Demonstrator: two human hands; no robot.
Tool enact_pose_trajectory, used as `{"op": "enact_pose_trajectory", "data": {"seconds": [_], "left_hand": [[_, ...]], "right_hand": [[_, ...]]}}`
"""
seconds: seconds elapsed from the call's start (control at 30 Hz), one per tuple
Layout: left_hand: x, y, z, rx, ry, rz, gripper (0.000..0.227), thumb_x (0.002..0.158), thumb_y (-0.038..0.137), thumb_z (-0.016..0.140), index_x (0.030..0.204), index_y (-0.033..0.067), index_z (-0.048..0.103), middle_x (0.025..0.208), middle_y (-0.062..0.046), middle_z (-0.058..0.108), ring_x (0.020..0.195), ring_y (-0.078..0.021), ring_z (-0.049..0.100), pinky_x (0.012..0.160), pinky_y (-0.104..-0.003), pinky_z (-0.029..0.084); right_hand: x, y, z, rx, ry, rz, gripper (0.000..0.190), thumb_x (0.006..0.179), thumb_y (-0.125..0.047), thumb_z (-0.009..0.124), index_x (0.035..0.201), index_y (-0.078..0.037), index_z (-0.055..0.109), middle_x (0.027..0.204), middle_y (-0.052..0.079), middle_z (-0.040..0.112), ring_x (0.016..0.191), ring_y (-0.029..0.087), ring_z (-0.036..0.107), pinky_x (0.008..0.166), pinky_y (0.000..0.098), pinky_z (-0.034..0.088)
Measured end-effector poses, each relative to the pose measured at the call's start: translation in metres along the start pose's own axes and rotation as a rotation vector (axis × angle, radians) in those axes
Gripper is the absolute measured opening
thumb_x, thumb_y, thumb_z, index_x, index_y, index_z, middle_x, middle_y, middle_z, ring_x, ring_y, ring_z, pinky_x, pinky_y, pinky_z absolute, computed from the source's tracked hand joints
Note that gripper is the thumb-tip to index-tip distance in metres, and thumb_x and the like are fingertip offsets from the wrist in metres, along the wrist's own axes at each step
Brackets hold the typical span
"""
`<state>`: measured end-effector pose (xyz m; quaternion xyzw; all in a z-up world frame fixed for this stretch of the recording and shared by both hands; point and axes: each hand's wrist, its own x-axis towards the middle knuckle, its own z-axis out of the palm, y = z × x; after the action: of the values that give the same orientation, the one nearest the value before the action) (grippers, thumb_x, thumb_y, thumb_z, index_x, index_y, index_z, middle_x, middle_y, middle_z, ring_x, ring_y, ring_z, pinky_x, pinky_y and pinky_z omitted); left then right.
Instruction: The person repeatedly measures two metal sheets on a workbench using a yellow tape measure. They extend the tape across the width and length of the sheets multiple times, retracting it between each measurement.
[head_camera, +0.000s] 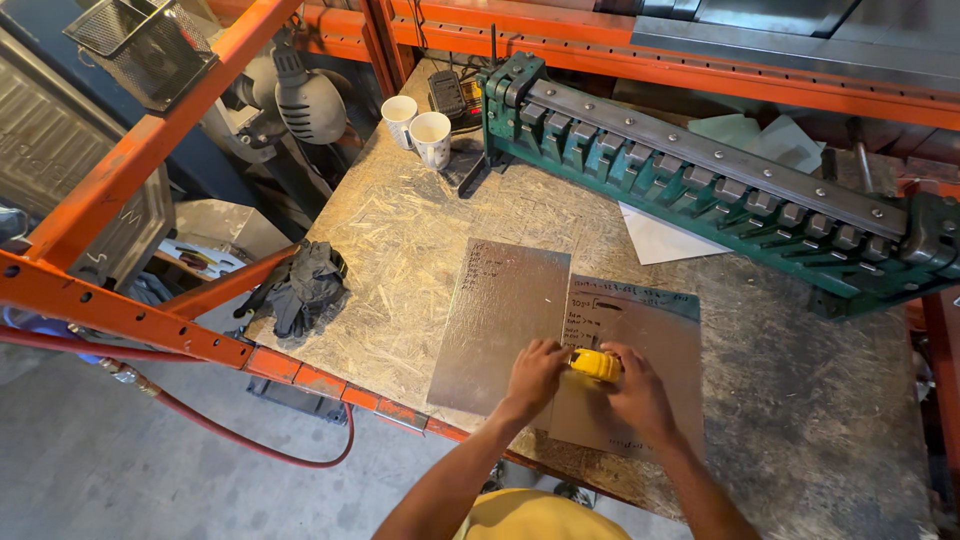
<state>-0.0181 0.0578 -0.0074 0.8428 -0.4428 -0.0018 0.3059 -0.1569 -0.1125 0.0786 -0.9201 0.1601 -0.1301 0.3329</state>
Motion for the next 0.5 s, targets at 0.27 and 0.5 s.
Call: {"op": "enact_pose_trajectory", "data": {"seconds": [0.27,0.5], "left_hand": [[-0.010,0.013,-0.040,-0.005,-0.037,-0.034,0.019,0.102,0.030,0.066,0.121,0.0283,0.069,0.102,0.001,0.064,0.101,-0.0263,0.062,0.077,-0.041,0.054],[-0.058,-0.025,-0.050,0.294,-0.132,0.305,0.026,0.106,0.018,0.059,0.131,0.0144,0.067,0.118,-0.005,0.065,0.093,-0.0211,0.057,0.081,-0.037,0.046]], "right_hand": [[-0.001,-0.028,-0.006,0.230,-0.020,0.127,0.089,0.072,0.007,0.091,0.149,-0.016,0.055,0.135,0.025,0.065,0.125,0.048,0.066,0.102,0.0510,0.059],[-0.028,-0.020,0.032,0.256,-0.115,0.033,0.084,0.072,-0.010,0.094,0.147,-0.027,0.058,0.136,0.006,0.073,0.112,0.022,0.076,0.092,0.0314,0.065]]}}
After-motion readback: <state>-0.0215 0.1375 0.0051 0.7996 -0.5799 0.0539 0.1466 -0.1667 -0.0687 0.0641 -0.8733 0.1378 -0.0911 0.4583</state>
